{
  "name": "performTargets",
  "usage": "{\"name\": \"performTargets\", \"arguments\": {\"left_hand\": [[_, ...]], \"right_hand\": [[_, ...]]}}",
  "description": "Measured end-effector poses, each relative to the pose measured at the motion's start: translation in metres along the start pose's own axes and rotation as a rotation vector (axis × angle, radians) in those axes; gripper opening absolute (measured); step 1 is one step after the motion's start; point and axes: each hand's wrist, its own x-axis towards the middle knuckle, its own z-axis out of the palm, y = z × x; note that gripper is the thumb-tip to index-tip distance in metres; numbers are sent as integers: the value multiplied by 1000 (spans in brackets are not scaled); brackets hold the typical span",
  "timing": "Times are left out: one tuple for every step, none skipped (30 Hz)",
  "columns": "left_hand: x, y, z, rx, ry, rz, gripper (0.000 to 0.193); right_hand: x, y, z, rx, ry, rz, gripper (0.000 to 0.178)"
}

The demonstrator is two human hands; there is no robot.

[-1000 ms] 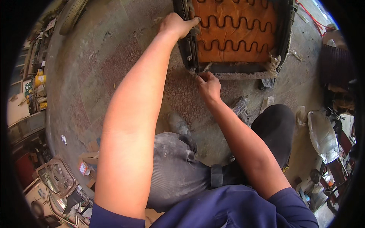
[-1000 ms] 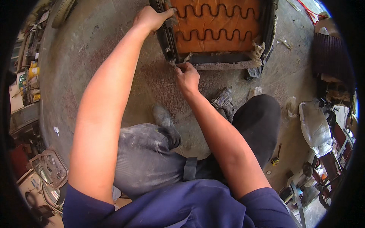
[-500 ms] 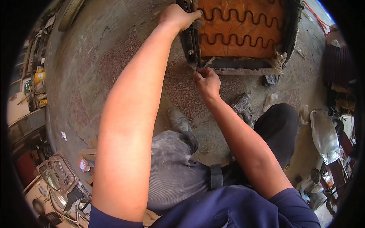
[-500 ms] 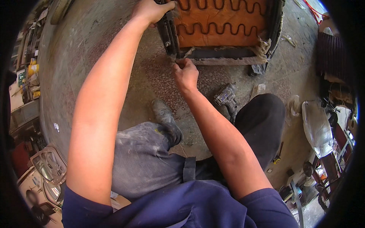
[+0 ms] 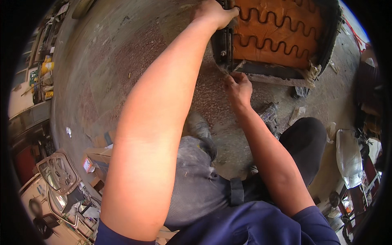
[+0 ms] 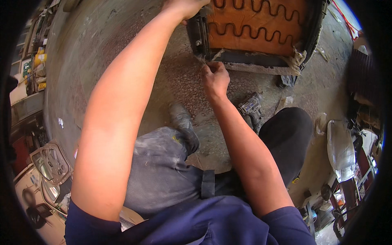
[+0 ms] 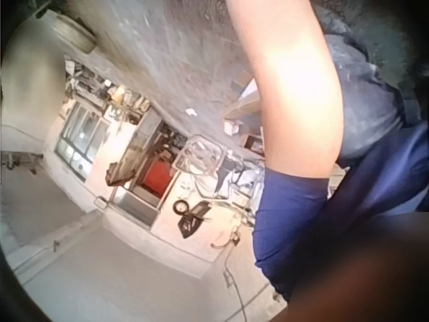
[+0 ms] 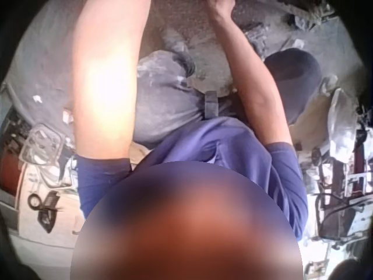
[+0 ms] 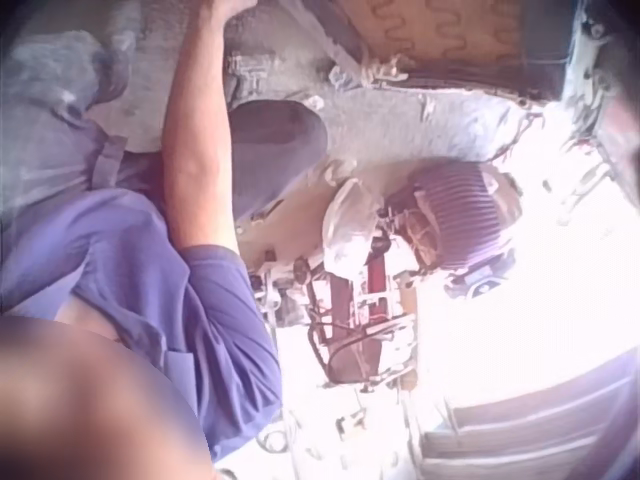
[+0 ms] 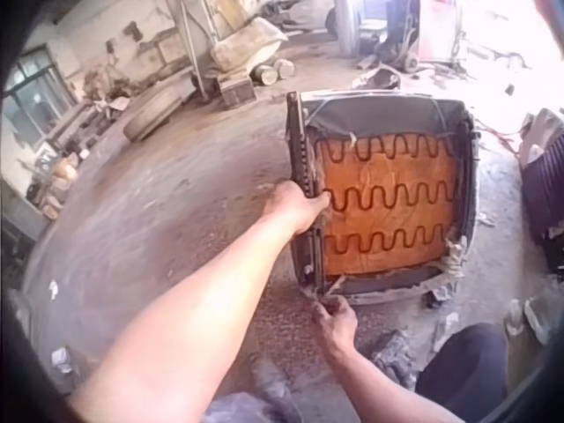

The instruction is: The person removes a fabric cover from a seat cushion, then uses a power drill to attach a metal frame to the cushion's base. The person works on the floor in a cluttered workshop.

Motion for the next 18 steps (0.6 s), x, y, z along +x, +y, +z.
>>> {"name": "performTargets", "arguments": {"left_hand": [[1, -3, -1, 5, 0, 27, 57], [2, -5, -2, 10, -1, 55, 57], [3, -6, -2, 15, -3, 84, 57], [3, -7, -2, 8, -1, 83, 57], [3, -7, -1, 1, 0, 84, 56], [4, -7, -1, -6, 1, 84, 56], [5, -9, -2, 22, -5, 83, 56], [7, -11, -4, 51, -11, 81, 55], [8, -12, -5, 79, -17, 79, 55], [6, -8, -6, 73, -27, 72, 56], [4, -4, -6, 67, -36, 65, 57], [1, 0, -6, 61, -44, 57, 57], [0, -1, -3, 56, -10, 43, 59], [-2, 0, 2, 52, 25, 28, 60], [-2, -2, 4, 48, 60, 14, 61], [-2, 1, 3, 55, 44, 6, 62], [-2, 4, 2, 60, 26, -3, 63], [-3, 7, 1, 65, 7, -11, 65]], "right_hand": [[1, 4, -2, -25, -6, -5, 30], [2, 9, -4, -49, -10, -11, 30], [3, 13, -4, -65, -19, -18, 30], [3, 17, -5, -47, -23, -21, 30], [4, 21, -7, -28, -25, -24, 31], [5, 24, -9, -10, -26, -28, 31], [3, 20, -9, -17, -34, -23, 32], [1, 16, -9, -24, -41, -19, 32], [0, 12, -10, -32, -49, -14, 33], [0, 11, -12, -33, -41, -25, 33], [2, 9, -15, -34, -35, -35, 33], [3, 8, -18, -35, -29, -46, 33], [1, 6, -18, 1, -36, -15, 33], [-2, 5, -19, 36, -43, 16, 33], [-4, 4, -18, 71, -51, 47, 33], [-1, 9, -20, 38, -41, 14, 33], [1, 19, -21, 2, -30, -19, 33], [4, 29, -23, -34, -18, -52, 33]]}}
